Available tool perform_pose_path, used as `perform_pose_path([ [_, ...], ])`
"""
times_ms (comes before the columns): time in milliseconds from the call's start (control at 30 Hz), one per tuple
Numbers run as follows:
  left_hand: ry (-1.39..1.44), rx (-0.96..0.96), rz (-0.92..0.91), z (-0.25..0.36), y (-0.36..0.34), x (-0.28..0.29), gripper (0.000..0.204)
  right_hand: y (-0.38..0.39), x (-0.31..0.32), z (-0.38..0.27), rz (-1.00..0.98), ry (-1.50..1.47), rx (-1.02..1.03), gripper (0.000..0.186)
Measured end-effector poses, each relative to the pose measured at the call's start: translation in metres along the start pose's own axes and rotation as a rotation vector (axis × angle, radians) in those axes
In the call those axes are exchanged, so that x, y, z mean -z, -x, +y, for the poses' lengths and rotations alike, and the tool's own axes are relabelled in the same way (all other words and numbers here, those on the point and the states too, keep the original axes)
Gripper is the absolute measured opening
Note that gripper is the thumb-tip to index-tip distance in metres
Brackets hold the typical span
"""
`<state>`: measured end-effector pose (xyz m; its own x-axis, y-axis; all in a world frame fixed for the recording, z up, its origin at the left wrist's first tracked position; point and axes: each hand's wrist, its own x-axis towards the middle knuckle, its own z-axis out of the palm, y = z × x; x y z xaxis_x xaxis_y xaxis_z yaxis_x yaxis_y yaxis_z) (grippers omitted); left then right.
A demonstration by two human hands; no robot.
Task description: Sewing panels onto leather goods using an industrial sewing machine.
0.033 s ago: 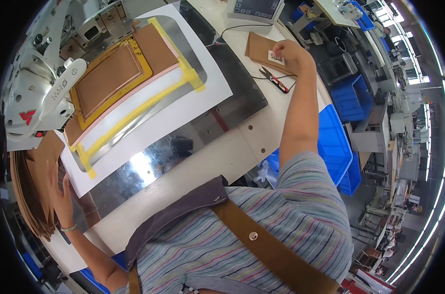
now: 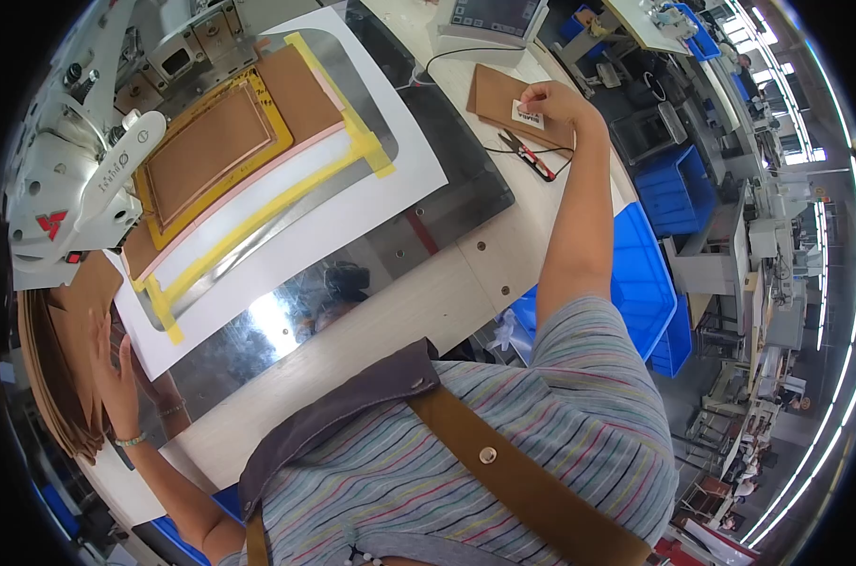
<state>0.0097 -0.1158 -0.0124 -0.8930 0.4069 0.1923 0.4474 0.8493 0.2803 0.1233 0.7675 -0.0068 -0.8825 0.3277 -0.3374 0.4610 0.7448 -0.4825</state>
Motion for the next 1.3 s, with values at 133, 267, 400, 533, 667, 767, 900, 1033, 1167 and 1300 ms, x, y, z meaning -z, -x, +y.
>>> perform_pose_path([
  [133, -0.019, 0.027, -0.001, 0.004, -0.007, 0.004, 0.049, 0.007, -0.023, -0.015, 0.051, -0.176, 0.083, 0.018],
  [267, -0.043, -0.01, 0.012, 0.02, -0.024, 0.011, 0.049, 0.015, 0.008, -0.067, 0.451, -0.486, 0.406, 0.012],
  [400, 0.005, -0.098, 0.01, 0.038, -0.04, 0.01, 0.047, 0.009, 0.022, -0.156, 0.563, -0.505, 0.593, 0.015],
  [533, 0.048, -0.234, 0.02, 0.059, -0.068, -0.021, 0.049, 0.028, -0.055, -0.299, 0.459, -0.238, 0.54, 0.023],
  [667, 0.046, -0.259, 0.009, 0.074, -0.092, -0.036, 0.047, -0.029, -0.15, -0.353, 0.554, 0.134, 1.002, 0.018],
  [767, 0.044, -0.228, -0.003, 0.059, -0.101, -0.052, 0.044, -0.045, -0.209, -0.396, 0.534, 0.151, 1.091, 0.017],
  [900, 0.021, -0.202, -0.03, 0.055, -0.121, -0.062, 0.038, -0.054, -0.24, -0.429, 0.453, 0.224, 1.055, 0.012],
  [1033, 0.018, -0.171, -0.037, 0.059, -0.135, -0.064, 0.038, -0.057, -0.245, -0.436, 0.472, 0.296, 1.144, 0.01],
  [1167, 0.178, -0.3, -0.043, 0.068, -0.152, -0.061, 0.037, -0.057, -0.25, -0.44, 0.454, 0.273, 1.118, 0.011],
  [1300, 0.335, -0.357, -0.079, 0.07, -0.158, -0.06, 0.039, -0.054, -0.252, -0.435, 0.41, 0.22, 1.158, 0.014],
])
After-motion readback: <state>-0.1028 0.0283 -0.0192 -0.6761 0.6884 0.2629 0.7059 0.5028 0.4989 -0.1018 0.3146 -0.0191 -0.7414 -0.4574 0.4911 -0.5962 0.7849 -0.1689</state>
